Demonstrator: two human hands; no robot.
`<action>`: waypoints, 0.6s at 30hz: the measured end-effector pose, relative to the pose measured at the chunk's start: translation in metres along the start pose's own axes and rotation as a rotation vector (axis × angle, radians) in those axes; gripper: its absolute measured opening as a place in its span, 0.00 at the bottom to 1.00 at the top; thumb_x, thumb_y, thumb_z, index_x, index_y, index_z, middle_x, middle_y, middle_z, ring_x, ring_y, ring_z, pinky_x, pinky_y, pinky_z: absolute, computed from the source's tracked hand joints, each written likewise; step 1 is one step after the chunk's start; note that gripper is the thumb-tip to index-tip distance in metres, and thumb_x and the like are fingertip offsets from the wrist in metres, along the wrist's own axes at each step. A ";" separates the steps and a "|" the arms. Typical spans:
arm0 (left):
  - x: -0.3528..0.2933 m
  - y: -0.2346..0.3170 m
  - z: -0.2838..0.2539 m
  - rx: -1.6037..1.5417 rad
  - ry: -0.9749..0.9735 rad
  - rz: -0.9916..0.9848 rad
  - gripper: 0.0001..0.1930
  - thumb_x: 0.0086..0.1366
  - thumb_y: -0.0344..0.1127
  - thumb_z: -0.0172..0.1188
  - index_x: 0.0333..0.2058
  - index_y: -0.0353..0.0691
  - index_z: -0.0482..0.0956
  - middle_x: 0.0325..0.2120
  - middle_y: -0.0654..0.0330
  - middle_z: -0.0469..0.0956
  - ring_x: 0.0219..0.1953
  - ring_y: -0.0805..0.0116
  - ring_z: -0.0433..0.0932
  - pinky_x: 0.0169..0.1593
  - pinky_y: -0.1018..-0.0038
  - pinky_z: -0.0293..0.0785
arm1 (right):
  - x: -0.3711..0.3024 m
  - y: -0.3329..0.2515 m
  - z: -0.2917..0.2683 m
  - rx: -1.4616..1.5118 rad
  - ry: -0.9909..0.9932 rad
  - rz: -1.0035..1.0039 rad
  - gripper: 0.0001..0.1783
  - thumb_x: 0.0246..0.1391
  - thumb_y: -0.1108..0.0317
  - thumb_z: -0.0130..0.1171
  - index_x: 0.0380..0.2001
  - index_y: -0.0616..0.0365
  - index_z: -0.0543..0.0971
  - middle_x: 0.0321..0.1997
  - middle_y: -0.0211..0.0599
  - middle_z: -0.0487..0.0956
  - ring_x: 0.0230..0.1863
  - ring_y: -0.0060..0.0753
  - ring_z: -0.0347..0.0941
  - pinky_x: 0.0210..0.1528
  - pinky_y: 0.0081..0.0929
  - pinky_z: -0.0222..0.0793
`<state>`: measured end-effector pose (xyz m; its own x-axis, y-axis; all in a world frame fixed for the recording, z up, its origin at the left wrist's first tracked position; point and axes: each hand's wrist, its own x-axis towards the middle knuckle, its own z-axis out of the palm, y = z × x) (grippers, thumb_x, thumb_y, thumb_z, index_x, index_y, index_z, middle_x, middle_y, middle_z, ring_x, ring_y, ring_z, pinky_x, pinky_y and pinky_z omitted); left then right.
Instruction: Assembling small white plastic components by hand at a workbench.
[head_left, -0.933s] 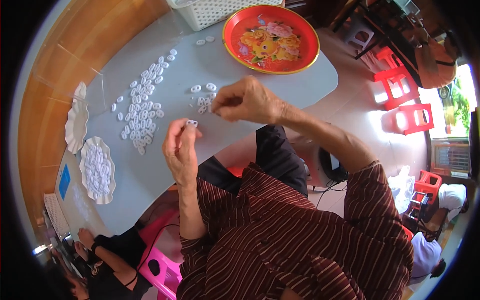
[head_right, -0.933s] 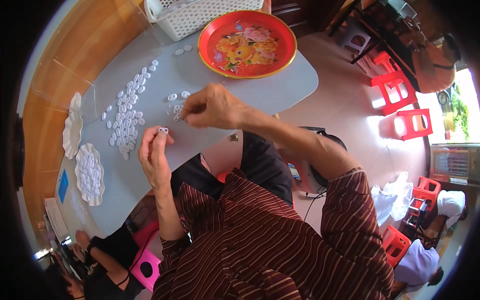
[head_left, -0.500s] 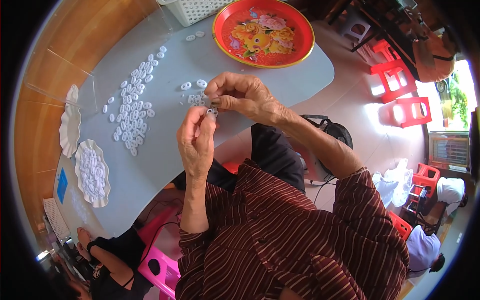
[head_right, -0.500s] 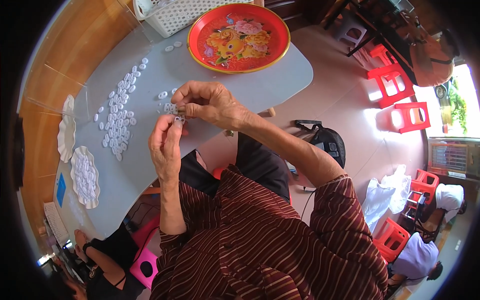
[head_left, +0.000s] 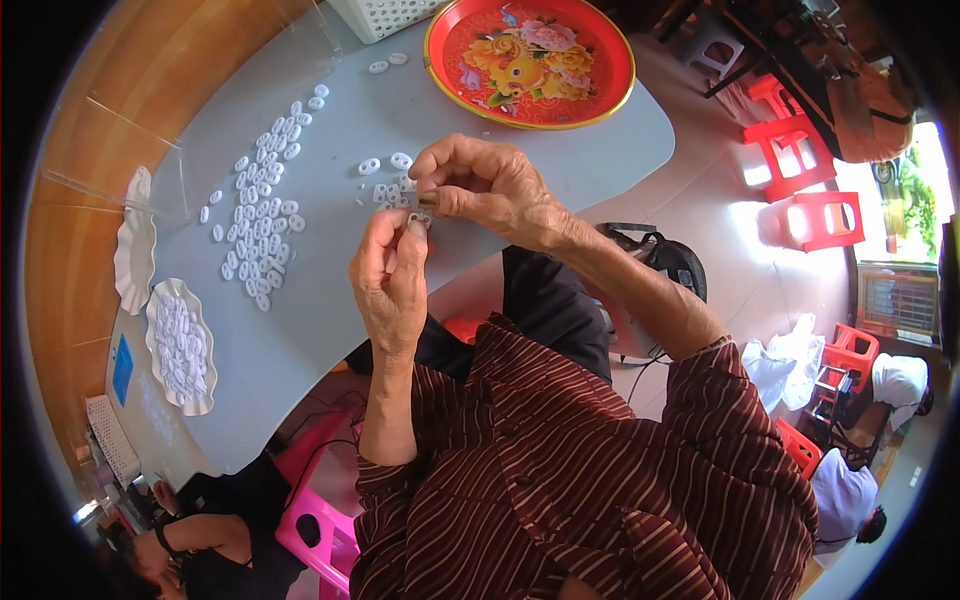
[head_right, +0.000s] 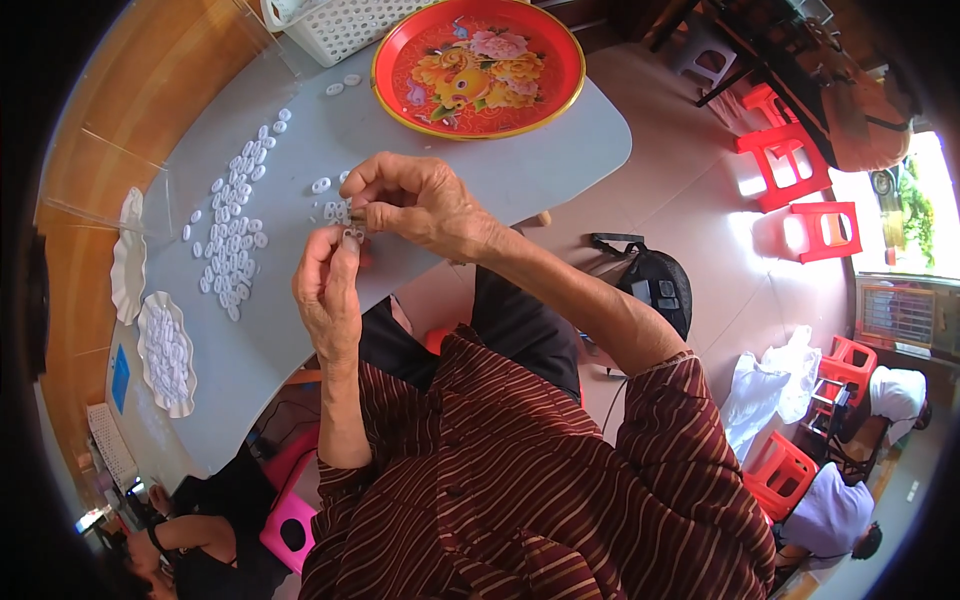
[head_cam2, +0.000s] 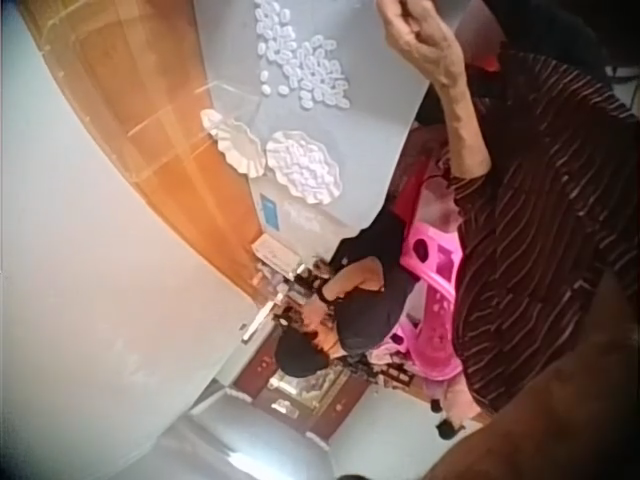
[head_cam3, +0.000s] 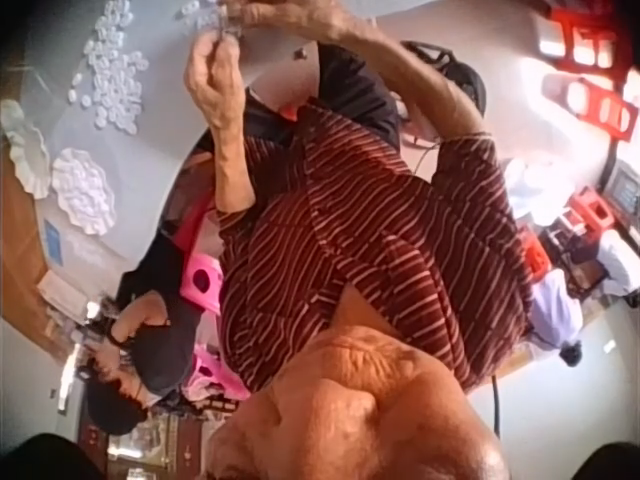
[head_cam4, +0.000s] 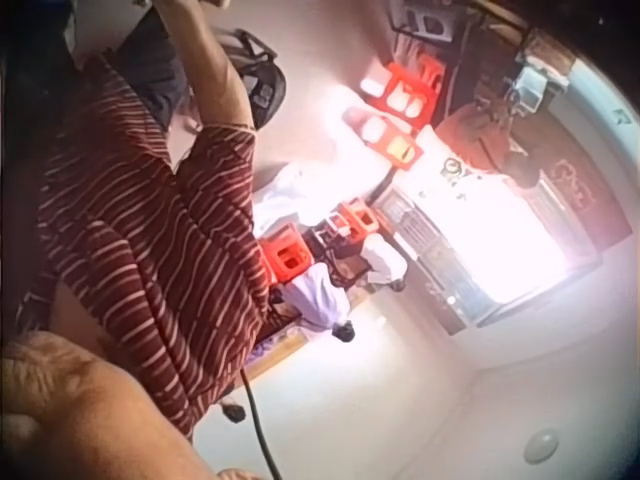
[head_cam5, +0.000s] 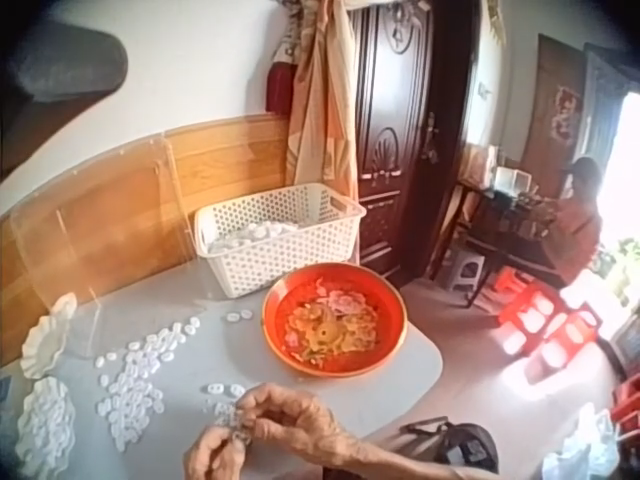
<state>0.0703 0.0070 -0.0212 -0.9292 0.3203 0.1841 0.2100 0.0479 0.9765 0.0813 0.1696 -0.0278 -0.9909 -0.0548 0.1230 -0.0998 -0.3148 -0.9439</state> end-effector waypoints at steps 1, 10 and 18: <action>0.000 -0.001 0.000 0.003 0.001 -0.003 0.06 0.64 0.31 0.53 0.32 0.34 0.72 0.20 0.70 0.66 0.23 0.83 0.59 0.26 0.83 0.58 | 0.000 -0.001 0.001 -0.036 -0.007 0.006 0.11 0.55 0.76 0.57 0.43 0.61 0.73 0.36 0.29 0.76 0.39 0.16 0.72 0.45 0.18 0.70; -0.001 -0.009 -0.001 0.125 0.006 0.121 0.06 0.64 0.31 0.53 0.32 0.35 0.72 0.19 0.69 0.66 0.22 0.81 0.60 0.25 0.81 0.59 | 0.000 0.000 0.001 -0.104 -0.064 -0.001 0.10 0.55 0.77 0.56 0.42 0.62 0.73 0.36 0.30 0.76 0.38 0.16 0.72 0.44 0.18 0.70; -0.001 -0.009 -0.004 0.060 -0.023 0.101 0.06 0.64 0.31 0.54 0.32 0.34 0.72 0.19 0.68 0.66 0.21 0.80 0.60 0.25 0.81 0.60 | 0.003 -0.001 -0.004 -0.226 -0.155 0.023 0.06 0.57 0.73 0.56 0.35 0.66 0.76 0.34 0.31 0.77 0.38 0.19 0.72 0.43 0.20 0.71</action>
<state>0.0680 0.0024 -0.0295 -0.8952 0.3482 0.2782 0.3210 0.0705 0.9445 0.0778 0.1735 -0.0274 -0.9691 -0.2095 0.1299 -0.1124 -0.0937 -0.9892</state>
